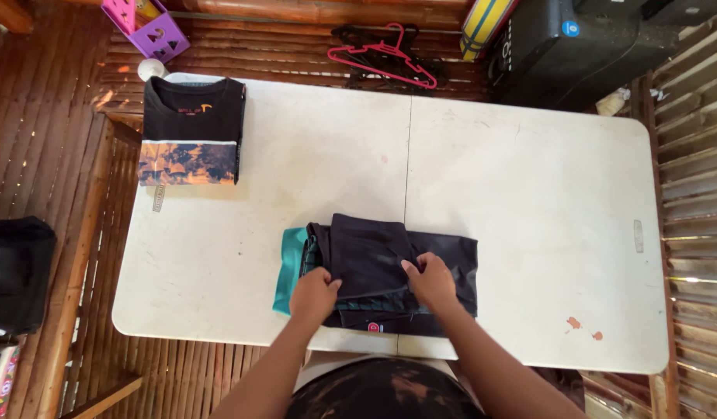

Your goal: Folding various shirts and laundry items on a white table.

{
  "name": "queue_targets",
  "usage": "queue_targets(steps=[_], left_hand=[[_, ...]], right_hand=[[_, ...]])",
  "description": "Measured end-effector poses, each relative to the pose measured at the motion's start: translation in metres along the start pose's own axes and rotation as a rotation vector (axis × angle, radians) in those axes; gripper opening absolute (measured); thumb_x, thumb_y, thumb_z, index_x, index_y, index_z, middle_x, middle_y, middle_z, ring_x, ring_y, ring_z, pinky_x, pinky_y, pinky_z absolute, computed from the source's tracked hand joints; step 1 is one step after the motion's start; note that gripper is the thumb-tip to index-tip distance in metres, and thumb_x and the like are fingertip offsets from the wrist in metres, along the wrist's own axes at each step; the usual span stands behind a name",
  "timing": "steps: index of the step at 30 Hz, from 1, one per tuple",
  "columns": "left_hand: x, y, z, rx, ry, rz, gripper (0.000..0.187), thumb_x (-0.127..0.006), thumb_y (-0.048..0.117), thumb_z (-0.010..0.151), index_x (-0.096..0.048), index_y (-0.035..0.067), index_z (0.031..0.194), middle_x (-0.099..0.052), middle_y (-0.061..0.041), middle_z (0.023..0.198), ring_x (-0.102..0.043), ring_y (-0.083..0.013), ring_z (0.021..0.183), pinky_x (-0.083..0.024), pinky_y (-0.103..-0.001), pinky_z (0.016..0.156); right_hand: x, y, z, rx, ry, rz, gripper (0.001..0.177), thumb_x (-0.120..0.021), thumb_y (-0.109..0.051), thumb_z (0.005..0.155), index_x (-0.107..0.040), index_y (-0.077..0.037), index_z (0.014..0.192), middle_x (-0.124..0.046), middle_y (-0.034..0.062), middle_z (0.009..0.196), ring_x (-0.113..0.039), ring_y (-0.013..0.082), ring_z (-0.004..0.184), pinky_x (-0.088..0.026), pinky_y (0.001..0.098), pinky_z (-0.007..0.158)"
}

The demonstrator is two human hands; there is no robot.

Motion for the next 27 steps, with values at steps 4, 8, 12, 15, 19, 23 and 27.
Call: queue_targets(steps=[4,8,12,15,19,23,27], left_hand=[[0.015,-0.016,-0.003,-0.031,-0.051,-0.263,0.034,-0.075,0.031,0.088,-0.065,0.003,0.104,-0.074,-0.014,0.092,-0.07,-0.0307,0.072,-0.056,-0.043,0.067],[-0.001,-0.046,-0.006,-0.009,-0.291,-0.652,0.039,-0.071,0.022,0.09,-0.053,0.0,0.117,-0.069,-0.012,0.083,-0.069,-0.0219,0.052,-0.055,-0.036,0.049],[-0.003,-0.042,-0.01,-0.025,-0.38,-0.641,0.048,-0.076,0.018,0.086,-0.051,0.003,0.124,-0.071,-0.008,0.084,-0.067,-0.0186,0.051,-0.053,-0.032,0.047],[-0.016,-0.059,-0.001,-0.015,-0.333,-0.507,0.042,-0.08,0.018,0.086,-0.059,0.001,0.119,-0.073,-0.009,0.083,-0.067,-0.0174,0.052,-0.053,-0.032,0.05],[-0.006,-0.063,0.012,0.005,-0.288,-0.365,0.033,-0.078,0.016,0.086,-0.066,0.001,0.113,-0.075,-0.009,0.082,-0.071,-0.0204,0.056,-0.057,-0.035,0.056],[0.048,-0.025,0.033,-0.107,0.102,-0.135,0.028,-0.068,0.015,0.092,-0.064,0.009,0.119,-0.069,-0.014,0.105,-0.066,-0.035,0.093,-0.054,-0.046,0.079],[0.079,0.012,0.073,-0.448,0.366,0.005,0.043,-0.06,0.007,0.086,-0.064,0.013,0.128,-0.062,-0.012,0.128,-0.057,-0.0376,0.12,-0.047,-0.047,0.099]], right_hand=[[0.028,0.005,-0.016,-0.108,-0.128,0.198,0.047,-0.074,-0.045,0.089,-0.067,-0.003,0.11,-0.075,0.0135,0.09,-0.073,0.0306,0.085,-0.056,0.0402,0.074],[0.01,0.047,-0.022,-0.043,-0.065,0.139,0.045,-0.073,-0.044,0.09,-0.066,-0.002,0.105,-0.072,0.0156,0.086,-0.071,0.0325,0.079,-0.055,0.042,0.071],[0.009,0.034,-0.037,0.019,-0.028,0.109,0.047,-0.074,-0.047,0.093,-0.063,-0.006,0.113,-0.072,0.0124,0.093,-0.07,0.0319,0.088,-0.054,0.0438,0.076],[-0.002,0.043,-0.036,-0.029,-0.091,-0.091,0.038,-0.069,-0.045,0.097,-0.067,-0.011,0.113,-0.076,0.0123,0.101,-0.071,0.0328,0.101,-0.054,0.0431,0.089],[0.027,-0.001,-0.052,0.071,0.115,-0.156,0.045,-0.076,-0.032,0.086,-0.059,-0.011,0.122,-0.066,0.0121,0.117,-0.059,0.0352,0.116,-0.046,0.0492,0.093],[0.027,-0.032,-0.046,0.373,0.206,0.01,0.048,-0.073,-0.023,0.087,-0.056,-0.011,0.131,-0.06,0.0182,0.123,-0.056,0.0379,0.114,-0.047,0.0466,0.094],[-0.011,-0.001,0.009,0.314,0.282,0.14,0.046,-0.07,-0.027,0.094,-0.054,-0.008,0.133,-0.064,0.0167,0.118,-0.062,0.0357,0.111,-0.049,0.0439,0.096]])
Point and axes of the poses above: each hand's wrist, its own z-axis towards the middle knuckle, its own x-axis out of the back of the hand, y = z × x, the point moved 4 cm from there along z, towards the middle knuckle
